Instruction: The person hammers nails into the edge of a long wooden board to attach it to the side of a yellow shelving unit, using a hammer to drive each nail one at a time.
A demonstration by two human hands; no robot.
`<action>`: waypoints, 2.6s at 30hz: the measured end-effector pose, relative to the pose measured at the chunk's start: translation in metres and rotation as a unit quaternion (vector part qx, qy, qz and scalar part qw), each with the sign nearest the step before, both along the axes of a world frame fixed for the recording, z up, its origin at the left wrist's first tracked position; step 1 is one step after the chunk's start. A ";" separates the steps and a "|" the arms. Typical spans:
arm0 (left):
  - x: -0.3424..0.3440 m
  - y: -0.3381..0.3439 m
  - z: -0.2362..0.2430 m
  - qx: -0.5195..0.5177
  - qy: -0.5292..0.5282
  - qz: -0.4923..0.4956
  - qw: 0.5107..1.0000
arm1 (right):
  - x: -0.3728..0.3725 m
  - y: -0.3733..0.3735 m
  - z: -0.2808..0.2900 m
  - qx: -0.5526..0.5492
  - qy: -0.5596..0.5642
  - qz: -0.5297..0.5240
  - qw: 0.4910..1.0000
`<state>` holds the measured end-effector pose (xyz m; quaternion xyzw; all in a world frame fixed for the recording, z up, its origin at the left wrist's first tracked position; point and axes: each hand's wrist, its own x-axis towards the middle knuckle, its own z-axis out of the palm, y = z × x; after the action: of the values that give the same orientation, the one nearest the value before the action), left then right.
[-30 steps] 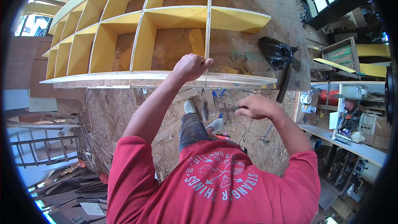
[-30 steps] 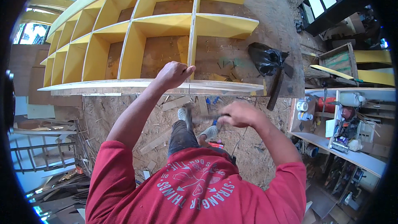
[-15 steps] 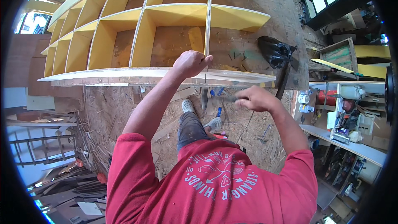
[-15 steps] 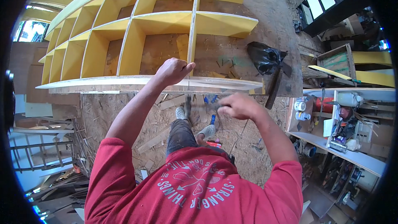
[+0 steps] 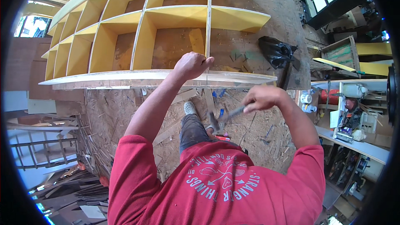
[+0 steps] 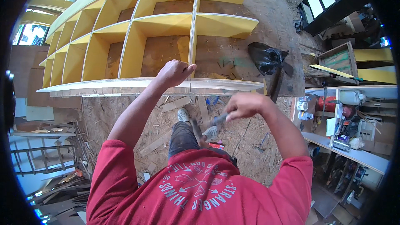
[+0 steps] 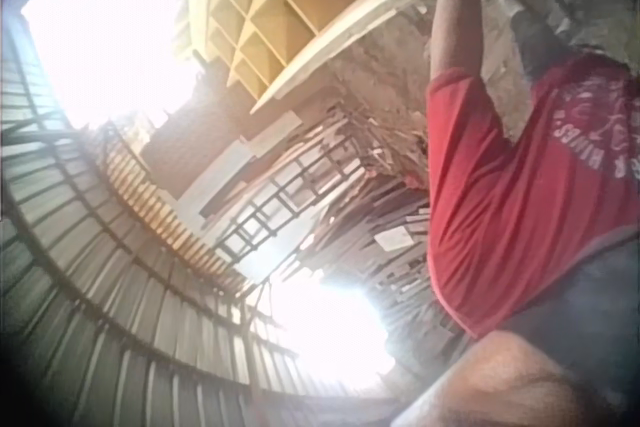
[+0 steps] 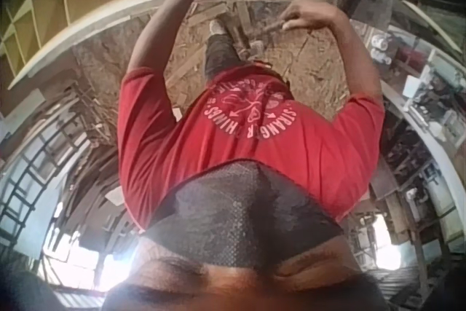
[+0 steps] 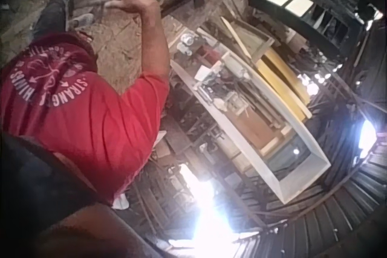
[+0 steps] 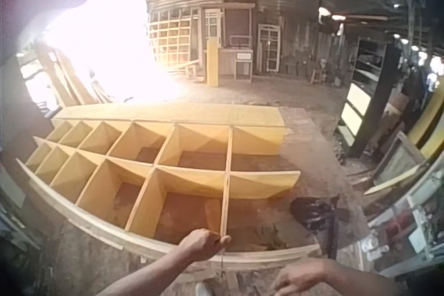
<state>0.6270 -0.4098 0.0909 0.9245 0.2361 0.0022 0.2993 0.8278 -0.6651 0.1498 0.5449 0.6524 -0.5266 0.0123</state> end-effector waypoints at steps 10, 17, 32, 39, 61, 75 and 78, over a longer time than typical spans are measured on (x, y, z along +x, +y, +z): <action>0.000 0.000 0.000 -0.003 0.001 0.004 1.000 | 0.006 0.005 -0.023 0.062 -0.009 -0.048 0.997; -0.003 0.003 -0.006 0.007 -0.001 0.005 1.000 | -0.001 0.013 0.002 -0.026 -0.001 0.013 1.000; 0.000 0.005 -0.007 0.011 -0.002 -0.005 1.000 | -0.010 0.010 0.004 -0.013 0.015 -0.001 1.000; 0.002 0.004 -0.002 0.008 -0.004 -0.014 1.000 | -0.010 0.008 -0.004 -0.037 0.058 0.023 0.997; 0.003 0.005 -0.003 0.010 -0.012 -0.010 1.000 | -0.004 0.004 -0.020 0.128 -0.016 -0.191 0.973; 0.004 0.008 -0.002 0.004 -0.011 0.003 1.000 | -0.005 0.008 -0.016 0.143 -0.055 -0.208 0.966; 0.004 0.008 -0.006 -0.049 0.005 0.026 0.998 | -0.014 0.001 -0.002 0.073 0.011 -0.165 0.983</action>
<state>0.6307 -0.4020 0.0846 0.9023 0.2611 -0.0062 0.3430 0.8143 -0.6645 0.1475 0.6392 0.5898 -0.4784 -0.1214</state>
